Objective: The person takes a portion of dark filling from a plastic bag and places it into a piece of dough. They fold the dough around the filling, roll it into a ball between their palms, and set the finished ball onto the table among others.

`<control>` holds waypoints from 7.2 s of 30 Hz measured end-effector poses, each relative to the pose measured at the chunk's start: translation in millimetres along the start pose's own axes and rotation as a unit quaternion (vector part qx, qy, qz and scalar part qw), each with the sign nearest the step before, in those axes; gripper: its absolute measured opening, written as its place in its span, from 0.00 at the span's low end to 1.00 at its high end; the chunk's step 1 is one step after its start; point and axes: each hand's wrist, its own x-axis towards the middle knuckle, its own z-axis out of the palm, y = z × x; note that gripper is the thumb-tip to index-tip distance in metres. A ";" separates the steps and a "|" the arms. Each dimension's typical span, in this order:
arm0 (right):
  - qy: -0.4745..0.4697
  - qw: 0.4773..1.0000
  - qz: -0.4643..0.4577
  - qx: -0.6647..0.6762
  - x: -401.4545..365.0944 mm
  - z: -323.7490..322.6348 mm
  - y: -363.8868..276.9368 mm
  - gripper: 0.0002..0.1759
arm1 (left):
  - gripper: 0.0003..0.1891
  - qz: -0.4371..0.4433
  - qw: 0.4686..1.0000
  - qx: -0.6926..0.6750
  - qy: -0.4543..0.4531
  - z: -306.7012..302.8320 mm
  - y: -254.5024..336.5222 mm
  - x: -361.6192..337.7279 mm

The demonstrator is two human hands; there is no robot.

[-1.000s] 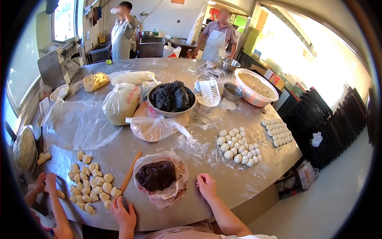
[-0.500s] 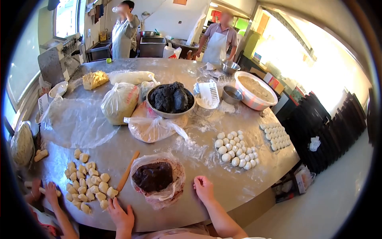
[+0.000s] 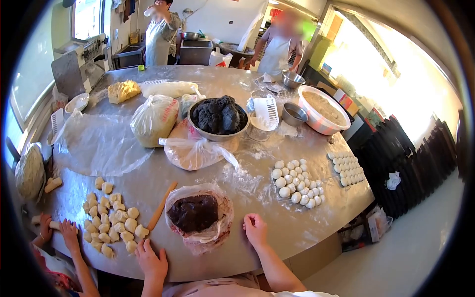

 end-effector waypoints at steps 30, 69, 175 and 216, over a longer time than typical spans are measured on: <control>0.007 1.000 -0.028 -0.008 1.0 0.8 0.6 0.06 | 0.15 0.012 0.994 0.091 -0.051 24.5 26.6 94.3; -0.013 0.984 0.122 0.126 9.8 -6.4 -12.9 0.06 | 0.06 -0.160 0.726 -0.654 -0.139 -17.0 58.1 106.6; 0.219 0.866 0.028 0.448 53.2 -94.1 -46.3 0.05 | 0.24 -0.022 0.999 0.022 0.044 2.9 -14.7 51.7; 0.029 0.941 -0.281 -0.186 33.2 -25.9 -89.7 0.10 | 0.11 -0.018 0.996 0.017 0.087 26.8 24.5 42.1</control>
